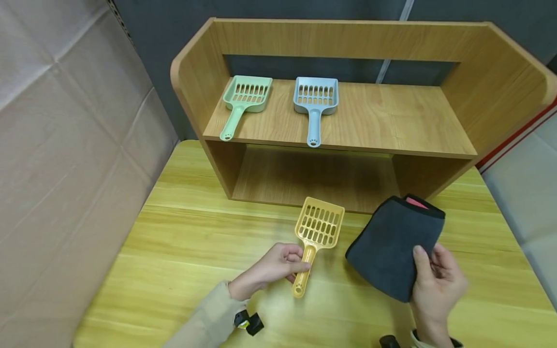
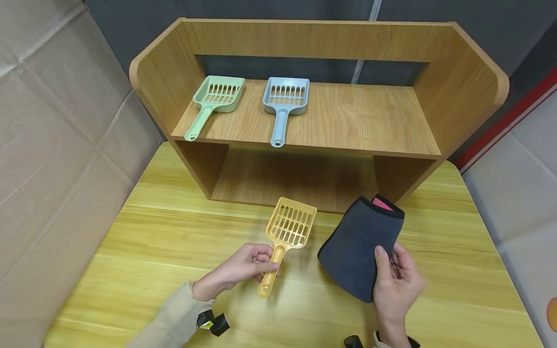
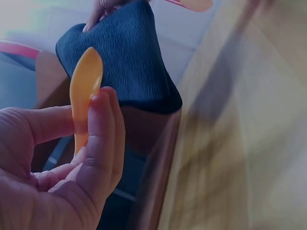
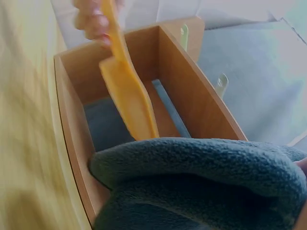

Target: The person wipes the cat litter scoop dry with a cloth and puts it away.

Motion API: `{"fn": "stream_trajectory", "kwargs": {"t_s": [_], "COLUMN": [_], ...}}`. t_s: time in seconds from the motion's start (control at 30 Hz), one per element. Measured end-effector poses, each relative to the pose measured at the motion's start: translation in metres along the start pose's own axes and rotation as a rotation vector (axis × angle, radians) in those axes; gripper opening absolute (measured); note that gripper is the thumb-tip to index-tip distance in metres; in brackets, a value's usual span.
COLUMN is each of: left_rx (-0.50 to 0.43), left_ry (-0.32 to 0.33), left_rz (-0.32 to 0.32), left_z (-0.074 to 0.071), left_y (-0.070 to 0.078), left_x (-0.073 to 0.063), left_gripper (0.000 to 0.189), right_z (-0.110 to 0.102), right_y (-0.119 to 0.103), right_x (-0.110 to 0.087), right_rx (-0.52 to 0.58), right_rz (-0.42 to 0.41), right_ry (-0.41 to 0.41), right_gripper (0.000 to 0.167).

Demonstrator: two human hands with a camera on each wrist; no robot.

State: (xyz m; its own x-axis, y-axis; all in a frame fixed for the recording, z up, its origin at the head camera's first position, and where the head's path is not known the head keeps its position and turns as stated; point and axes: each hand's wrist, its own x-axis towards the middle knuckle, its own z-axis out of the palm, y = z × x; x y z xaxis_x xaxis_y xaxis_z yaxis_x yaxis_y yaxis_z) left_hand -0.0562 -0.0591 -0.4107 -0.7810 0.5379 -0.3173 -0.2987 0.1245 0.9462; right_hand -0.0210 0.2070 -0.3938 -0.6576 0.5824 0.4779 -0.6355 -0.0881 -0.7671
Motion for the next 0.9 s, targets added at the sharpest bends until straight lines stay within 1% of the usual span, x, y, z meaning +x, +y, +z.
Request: {"fn": "stream_trajectory", "kwargs": {"t_s": [0.2,0.27,0.4,0.53,0.7,0.83,0.9], "left_rx": [-0.034,-0.044,-0.059,-0.07,-0.078,-0.072,-0.07], "left_ry": [-0.021,-0.02,-0.028,-0.046,-0.064,-0.087,-0.104], "left_rz": [0.01,0.012,0.008,0.008,0.018,0.025,0.024], "left_z": [0.009,0.011,0.016,0.019,0.022,0.023,0.023], "left_y": [0.015,0.019,0.024,0.026,0.027,0.029,0.031], "left_x": [0.006,0.007,0.009,0.011,0.01,0.008,0.007], "left_gripper": [0.014,0.014,0.014,0.012,0.011,0.013,0.014], "right_z": [0.01,0.013,0.019,0.024,0.03,0.032,0.032], "right_y": [0.002,0.003,0.006,0.009,0.012,0.014,0.015], "right_x": [-0.01,-0.013,-0.018,-0.022,-0.024,-0.022,-0.02], "right_rx": [0.016,0.0,-0.086,-0.196,-0.257,-0.263,-0.262], "right_rz": [-0.03,-0.043,-0.076,-0.1,-0.12,-0.131,-0.129], "right_ry": [-0.007,-0.015,-0.039,-0.073,-0.103,-0.108,-0.097], "right_gripper": [0.018,0.018,0.017,0.015,0.015,0.016,0.016]}}
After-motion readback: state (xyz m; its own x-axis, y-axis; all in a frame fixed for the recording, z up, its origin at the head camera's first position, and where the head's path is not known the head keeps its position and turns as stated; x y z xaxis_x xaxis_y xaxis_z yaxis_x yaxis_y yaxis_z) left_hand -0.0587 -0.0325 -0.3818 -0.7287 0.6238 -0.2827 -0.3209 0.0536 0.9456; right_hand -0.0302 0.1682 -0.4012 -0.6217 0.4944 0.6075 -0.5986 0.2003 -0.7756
